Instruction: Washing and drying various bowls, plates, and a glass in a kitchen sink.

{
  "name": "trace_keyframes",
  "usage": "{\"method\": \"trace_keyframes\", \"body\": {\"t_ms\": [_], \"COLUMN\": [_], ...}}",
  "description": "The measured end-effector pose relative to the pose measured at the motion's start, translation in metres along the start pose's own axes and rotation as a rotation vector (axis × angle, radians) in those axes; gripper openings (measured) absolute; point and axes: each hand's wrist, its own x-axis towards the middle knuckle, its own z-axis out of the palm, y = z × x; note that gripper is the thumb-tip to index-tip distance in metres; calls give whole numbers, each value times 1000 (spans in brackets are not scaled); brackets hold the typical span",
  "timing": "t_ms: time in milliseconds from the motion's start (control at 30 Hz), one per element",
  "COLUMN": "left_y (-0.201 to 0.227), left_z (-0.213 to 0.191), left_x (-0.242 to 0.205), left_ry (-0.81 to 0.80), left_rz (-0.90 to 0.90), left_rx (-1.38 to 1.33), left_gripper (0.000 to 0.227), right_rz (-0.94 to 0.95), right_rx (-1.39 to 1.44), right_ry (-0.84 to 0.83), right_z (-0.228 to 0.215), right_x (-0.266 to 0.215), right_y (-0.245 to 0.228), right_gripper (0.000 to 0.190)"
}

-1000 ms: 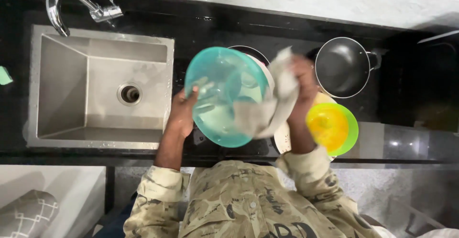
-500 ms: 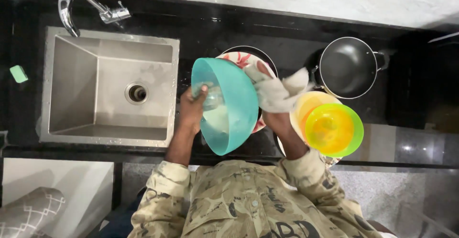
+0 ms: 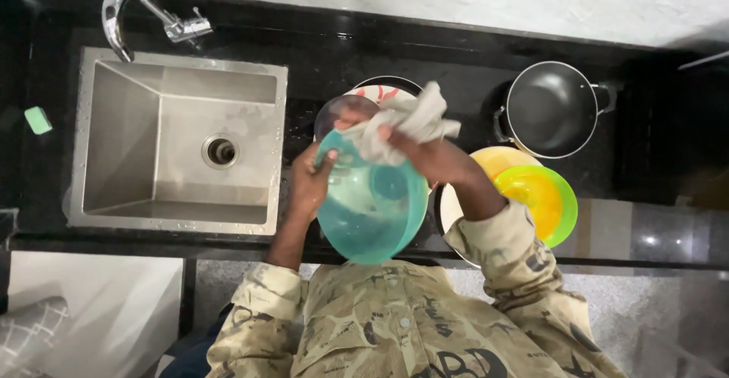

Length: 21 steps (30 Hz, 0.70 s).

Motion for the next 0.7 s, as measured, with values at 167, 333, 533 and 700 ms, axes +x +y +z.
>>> {"method": "trace_keyframes", "body": {"t_ms": [167, 333, 533, 700], "left_y": [23, 30, 7, -1], "left_z": [3, 1, 14, 9], "left_x": [5, 13, 16, 7], "left_ry": [9, 50, 112, 20], "left_rz": [-210, -220, -273, -173], "left_rx": [-256, -328, -181, -101], "left_gripper": [22, 27, 26, 30], "right_rz": [287, -8, 78, 24], "right_rx": [586, -154, -273, -57], "right_ry": [636, 610, 56, 4], "right_z": [4, 2, 29, 8], "right_x": [-27, -51, -76, -4], "right_y": [115, 69, 24, -36], "right_gripper": [44, 47, 44, 56]}}
